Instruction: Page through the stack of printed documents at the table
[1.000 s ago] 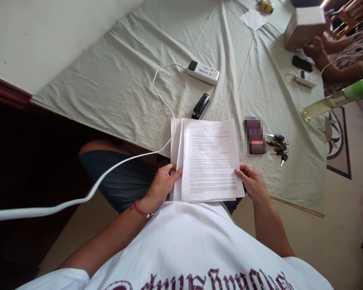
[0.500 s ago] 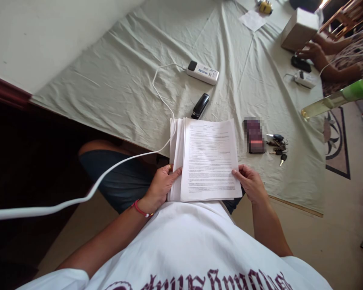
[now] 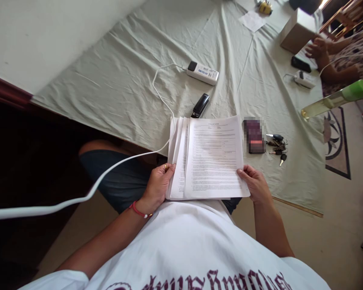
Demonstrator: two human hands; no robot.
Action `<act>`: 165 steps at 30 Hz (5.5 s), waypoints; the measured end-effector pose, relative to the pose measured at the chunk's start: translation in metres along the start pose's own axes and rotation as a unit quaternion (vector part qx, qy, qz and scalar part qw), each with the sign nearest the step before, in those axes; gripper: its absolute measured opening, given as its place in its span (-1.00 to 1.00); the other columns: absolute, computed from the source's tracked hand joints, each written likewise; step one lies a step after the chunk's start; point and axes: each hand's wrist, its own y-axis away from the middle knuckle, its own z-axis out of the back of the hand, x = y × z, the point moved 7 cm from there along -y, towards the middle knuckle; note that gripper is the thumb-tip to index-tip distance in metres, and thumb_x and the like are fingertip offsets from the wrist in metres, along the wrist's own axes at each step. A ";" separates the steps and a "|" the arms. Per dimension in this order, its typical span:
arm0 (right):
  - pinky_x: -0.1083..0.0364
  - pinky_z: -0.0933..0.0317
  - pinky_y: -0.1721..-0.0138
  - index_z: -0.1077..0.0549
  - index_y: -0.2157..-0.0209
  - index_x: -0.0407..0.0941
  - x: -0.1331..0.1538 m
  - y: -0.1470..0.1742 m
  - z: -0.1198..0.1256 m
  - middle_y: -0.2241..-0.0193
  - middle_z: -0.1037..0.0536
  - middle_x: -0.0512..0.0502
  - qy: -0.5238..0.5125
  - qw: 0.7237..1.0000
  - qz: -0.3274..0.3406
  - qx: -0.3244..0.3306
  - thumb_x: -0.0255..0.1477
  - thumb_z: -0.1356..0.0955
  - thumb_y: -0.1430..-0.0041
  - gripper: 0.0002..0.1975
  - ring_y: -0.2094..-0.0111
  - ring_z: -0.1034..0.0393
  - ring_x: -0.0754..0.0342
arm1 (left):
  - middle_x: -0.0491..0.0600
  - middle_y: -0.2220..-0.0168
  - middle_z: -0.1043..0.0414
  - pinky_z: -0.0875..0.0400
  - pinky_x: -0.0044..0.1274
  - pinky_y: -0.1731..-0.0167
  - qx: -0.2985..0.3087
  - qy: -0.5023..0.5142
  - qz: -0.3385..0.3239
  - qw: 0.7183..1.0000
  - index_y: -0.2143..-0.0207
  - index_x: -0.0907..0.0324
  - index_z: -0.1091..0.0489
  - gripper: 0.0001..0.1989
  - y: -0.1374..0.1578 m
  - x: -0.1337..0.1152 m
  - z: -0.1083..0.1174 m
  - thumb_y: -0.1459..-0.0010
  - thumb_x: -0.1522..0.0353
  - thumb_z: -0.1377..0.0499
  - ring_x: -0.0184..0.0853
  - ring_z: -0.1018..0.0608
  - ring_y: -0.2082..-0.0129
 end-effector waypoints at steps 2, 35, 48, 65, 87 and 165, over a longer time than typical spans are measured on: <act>0.17 -0.31 0.42 -0.51 0.40 -0.08 0.002 0.003 -0.001 0.45 -0.62 0.05 -0.023 1.000 -0.011 0.001 -0.20 -0.63 0.14 -0.62 0.47 -0.45 0.14 | -0.19 0.61 -0.36 -0.26 -0.62 0.53 -0.013 -0.017 -0.011 1.000 0.58 0.21 -0.33 -0.43 -0.001 0.000 0.003 0.35 0.01 -0.52 -0.49 -0.33 0.57; 0.06 -0.31 0.37 -0.47 0.36 -0.03 0.000 0.001 0.009 0.42 -0.61 0.00 0.104 0.993 0.046 -0.013 -0.05 -0.53 0.00 -0.63 0.42 -0.45 0.01 | -0.16 0.41 -0.48 -0.38 -0.52 0.31 0.001 -0.019 -0.047 0.999 0.35 0.14 -0.33 -0.61 0.003 -0.007 0.001 0.17 0.23 -0.42 -0.35 -0.49 0.40; 0.06 -0.29 0.42 -0.52 0.34 -0.02 0.004 -0.003 0.019 0.44 -0.57 -0.05 0.252 0.961 0.105 -0.045 0.03 -0.43 -0.10 -0.61 0.42 -0.40 0.00 | -0.13 0.35 -0.51 -0.37 -0.52 0.30 0.000 -0.045 -0.049 0.998 0.36 0.14 -0.34 -0.61 0.002 -0.006 0.002 0.17 0.21 -0.42 -0.36 -0.48 0.39; 0.09 -0.19 0.47 -0.46 0.44 -0.03 0.007 -0.008 0.020 0.54 -0.47 0.00 0.304 0.946 0.111 -0.035 0.02 -0.42 -0.11 -0.61 0.49 -0.29 0.05 | -0.13 0.35 -0.50 -0.39 -0.52 0.30 0.003 -0.057 -0.052 0.997 0.35 0.14 -0.34 -0.63 -0.002 -0.002 0.005 0.14 0.22 -0.42 -0.35 -0.49 0.39; 0.09 -0.26 0.48 -0.48 0.35 -0.07 -0.007 -0.002 0.042 0.46 -0.58 -0.06 0.246 0.962 0.101 -0.059 0.06 -0.40 -0.11 -0.55 0.46 -0.41 0.02 | -0.10 0.27 -0.54 -0.50 -0.38 0.20 -0.015 -0.084 -0.132 0.988 0.05 0.08 -0.17 -0.40 -0.006 -0.006 0.002 0.10 0.29 -0.40 -0.25 -0.62 0.30; -0.14 -0.57 0.17 -0.57 0.09 -0.07 0.018 0.001 0.040 0.11 -0.69 -0.15 -0.010 0.996 0.036 -0.084 -0.18 -0.63 0.18 -0.42 0.14 -0.63 -0.25 | -0.08 0.32 -0.50 -0.36 -0.51 0.25 0.015 -0.163 -0.155 0.974 0.30 0.16 -0.46 -0.78 -0.013 -0.004 0.002 -0.11 0.20 -0.27 -0.32 -0.48 0.31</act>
